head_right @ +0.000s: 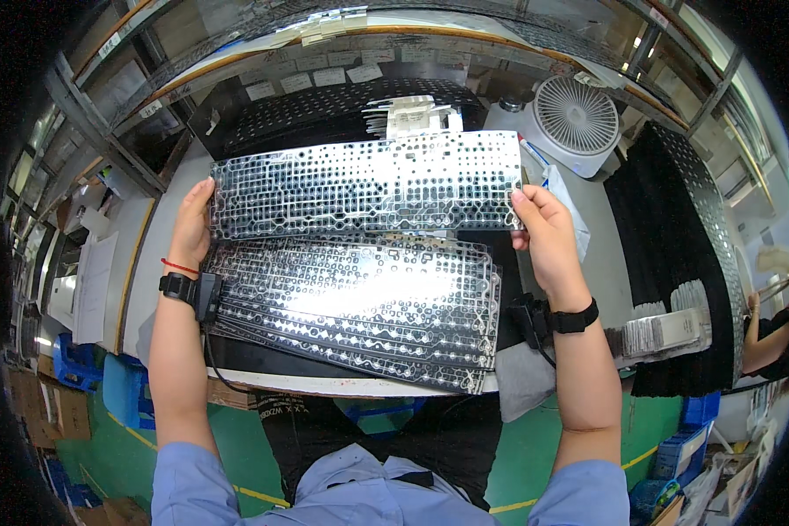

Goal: Sorting and stacking reflective keyboard membrane layers.

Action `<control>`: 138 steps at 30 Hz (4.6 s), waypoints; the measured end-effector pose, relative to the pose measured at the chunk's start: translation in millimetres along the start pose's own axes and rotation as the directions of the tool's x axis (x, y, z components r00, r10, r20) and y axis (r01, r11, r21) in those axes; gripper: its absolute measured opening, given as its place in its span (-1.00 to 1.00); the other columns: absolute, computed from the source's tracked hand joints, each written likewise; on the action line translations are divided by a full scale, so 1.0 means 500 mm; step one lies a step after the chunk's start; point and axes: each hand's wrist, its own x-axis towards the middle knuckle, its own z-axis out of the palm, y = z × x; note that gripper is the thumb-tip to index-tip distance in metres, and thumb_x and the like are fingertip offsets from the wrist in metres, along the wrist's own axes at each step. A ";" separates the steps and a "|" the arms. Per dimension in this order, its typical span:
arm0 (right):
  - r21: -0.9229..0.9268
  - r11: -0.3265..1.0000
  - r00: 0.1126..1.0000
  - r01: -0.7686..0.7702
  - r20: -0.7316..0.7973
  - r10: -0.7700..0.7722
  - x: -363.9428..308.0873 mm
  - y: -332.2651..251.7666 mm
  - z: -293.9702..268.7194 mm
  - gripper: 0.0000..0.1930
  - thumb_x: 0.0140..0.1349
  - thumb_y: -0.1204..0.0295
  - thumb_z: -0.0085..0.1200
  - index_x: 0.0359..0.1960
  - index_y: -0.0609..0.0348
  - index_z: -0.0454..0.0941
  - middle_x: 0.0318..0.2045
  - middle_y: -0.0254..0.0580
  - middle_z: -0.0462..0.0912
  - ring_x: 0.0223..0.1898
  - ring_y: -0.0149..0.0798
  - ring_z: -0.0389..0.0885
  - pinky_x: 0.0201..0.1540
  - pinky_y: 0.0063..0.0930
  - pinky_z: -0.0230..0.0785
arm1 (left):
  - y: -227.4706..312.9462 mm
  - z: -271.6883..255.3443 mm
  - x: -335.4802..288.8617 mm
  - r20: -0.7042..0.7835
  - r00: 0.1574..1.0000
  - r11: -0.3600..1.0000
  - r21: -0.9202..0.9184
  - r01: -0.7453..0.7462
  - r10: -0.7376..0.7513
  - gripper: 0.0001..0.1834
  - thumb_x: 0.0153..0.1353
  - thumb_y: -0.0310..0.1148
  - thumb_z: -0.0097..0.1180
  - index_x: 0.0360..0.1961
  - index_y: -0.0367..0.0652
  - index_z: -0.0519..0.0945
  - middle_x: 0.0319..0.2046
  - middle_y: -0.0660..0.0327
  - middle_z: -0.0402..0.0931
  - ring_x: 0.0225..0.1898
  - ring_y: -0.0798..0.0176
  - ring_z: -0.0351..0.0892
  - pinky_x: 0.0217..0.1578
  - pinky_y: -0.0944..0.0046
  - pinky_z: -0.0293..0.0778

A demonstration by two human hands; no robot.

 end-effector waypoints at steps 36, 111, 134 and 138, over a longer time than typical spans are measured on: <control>-0.086 0.962 0.960 0.258 -0.088 -0.266 -0.007 -0.016 0.007 -0.53 0.41 0.40 -0.07 0.30 0.31 0.23 -0.25 -0.25 0.59 -0.53 -0.55 0.49 -0.51 -0.74 0.33 | -0.003 -0.052 0.018 0.059 0.997 0.972 -0.234 -0.032 0.047 -0.65 0.41 -0.35 -0.04 0.14 -0.29 0.37 -0.08 0.17 0.52 -0.23 0.44 0.50 -0.31 0.58 0.47; -0.018 0.965 0.950 0.260 -0.173 -0.260 -0.004 -0.004 0.002 -0.74 0.44 0.23 -0.07 -0.24 0.17 0.52 -0.58 -0.57 0.41 -0.60 -0.69 0.24 -0.55 -0.72 0.07 | 0.006 -0.019 -0.004 0.043 0.992 0.989 -0.103 -0.111 0.116 -0.79 0.40 -0.20 0.02 -0.22 -0.12 0.53 -0.49 0.35 0.56 -0.59 0.54 0.39 -0.60 0.54 0.19; -0.105 0.948 0.948 0.301 -0.071 -0.309 -0.012 -0.014 0.009 -0.72 0.39 0.40 -0.02 0.06 0.28 0.40 -0.18 -0.25 0.56 -0.51 -0.57 0.47 -0.54 -0.76 0.25 | -0.004 -0.064 0.022 0.114 0.993 0.989 -0.145 -0.011 0.028 -0.72 0.39 -0.36 0.01 0.06 -0.22 0.44 -0.21 0.30 0.55 -0.42 0.59 0.50 -0.50 0.68 0.41; -0.140 0.955 0.962 0.260 -0.053 -0.270 -0.008 -0.009 0.001 -0.74 0.39 0.39 -0.03 0.03 0.25 0.44 -0.22 -0.27 0.59 -0.52 -0.57 0.47 -0.52 -0.77 0.25 | -0.001 -0.021 0.013 -0.104 0.991 0.980 -0.170 -0.106 0.089 -0.53 0.41 -0.37 -0.04 0.27 -0.31 0.26 0.04 0.03 0.47 -0.01 0.27 0.57 -0.12 0.55 0.55</control>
